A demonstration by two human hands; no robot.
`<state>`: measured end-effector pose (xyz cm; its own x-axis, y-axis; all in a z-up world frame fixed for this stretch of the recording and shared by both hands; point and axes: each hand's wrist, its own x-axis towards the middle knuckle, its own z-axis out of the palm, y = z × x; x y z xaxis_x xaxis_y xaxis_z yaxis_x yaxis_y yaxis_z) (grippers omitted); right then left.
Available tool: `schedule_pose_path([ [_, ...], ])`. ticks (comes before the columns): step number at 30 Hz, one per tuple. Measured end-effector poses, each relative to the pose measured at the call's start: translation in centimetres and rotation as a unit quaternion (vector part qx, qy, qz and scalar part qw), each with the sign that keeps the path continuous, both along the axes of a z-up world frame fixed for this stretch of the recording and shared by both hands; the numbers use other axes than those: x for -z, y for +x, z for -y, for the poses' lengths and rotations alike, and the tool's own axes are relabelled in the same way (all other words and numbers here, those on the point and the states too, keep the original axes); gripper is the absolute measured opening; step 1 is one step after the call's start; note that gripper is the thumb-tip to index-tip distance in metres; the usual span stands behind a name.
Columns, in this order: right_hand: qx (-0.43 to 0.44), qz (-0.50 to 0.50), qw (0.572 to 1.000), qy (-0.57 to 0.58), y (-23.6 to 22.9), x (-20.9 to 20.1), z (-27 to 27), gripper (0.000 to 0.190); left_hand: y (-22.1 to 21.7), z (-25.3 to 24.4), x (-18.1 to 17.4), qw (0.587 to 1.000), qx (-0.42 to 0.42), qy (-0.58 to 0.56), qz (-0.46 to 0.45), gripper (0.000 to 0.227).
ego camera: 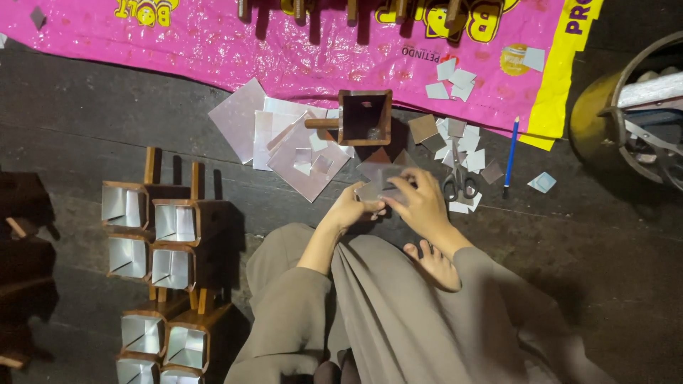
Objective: The person is crafting wooden boxes by marking and cutting reflective sheets to size and then fitting them into the wooden frames.
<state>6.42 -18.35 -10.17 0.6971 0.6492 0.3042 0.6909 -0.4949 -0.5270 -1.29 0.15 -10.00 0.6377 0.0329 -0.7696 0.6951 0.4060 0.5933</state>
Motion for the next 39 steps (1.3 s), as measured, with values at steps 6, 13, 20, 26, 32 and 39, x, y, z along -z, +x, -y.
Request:
schedule_pose_path([
  [6, 0.198, -0.300, 0.925, 0.126, 1.5, -1.1, 1.2, 0.045, 0.0, 0.0, 0.2, 0.998, 0.048, 0.044, 0.006, 0.041],
  [13, 0.181, -0.464, 0.851, 0.170, 3.2, 5.3, 3.7, 0.041, 1.2, 0.9, -5.7, 0.865, 0.191, 0.463, 0.028, 0.073],
  [20, 0.133, -0.321, 0.938, 0.021, 4.3, 4.6, 3.3, 0.038, 2.3, 3.1, -3.6, 0.644, 0.402, 0.586, 0.282, 0.079],
  [26, 0.115, -0.237, 0.964, -0.026, 4.3, 2.7, 2.5, 0.035, 3.5, 2.6, -1.4, 0.624, 0.485, 0.549, 0.272, 0.063],
  [32, 0.114, -0.260, 0.958, -0.036, 4.9, 1.8, 2.3, 0.029, 3.6, 1.3, -2.2, 0.746, 0.318, 0.540, 0.225, 0.062],
  [39, 0.091, -0.266, 0.957, -0.065, 5.3, 1.0, 2.0, 0.026, 3.1, 1.6, -0.2, 0.776, 0.245, 0.521, 0.259, 0.048],
])
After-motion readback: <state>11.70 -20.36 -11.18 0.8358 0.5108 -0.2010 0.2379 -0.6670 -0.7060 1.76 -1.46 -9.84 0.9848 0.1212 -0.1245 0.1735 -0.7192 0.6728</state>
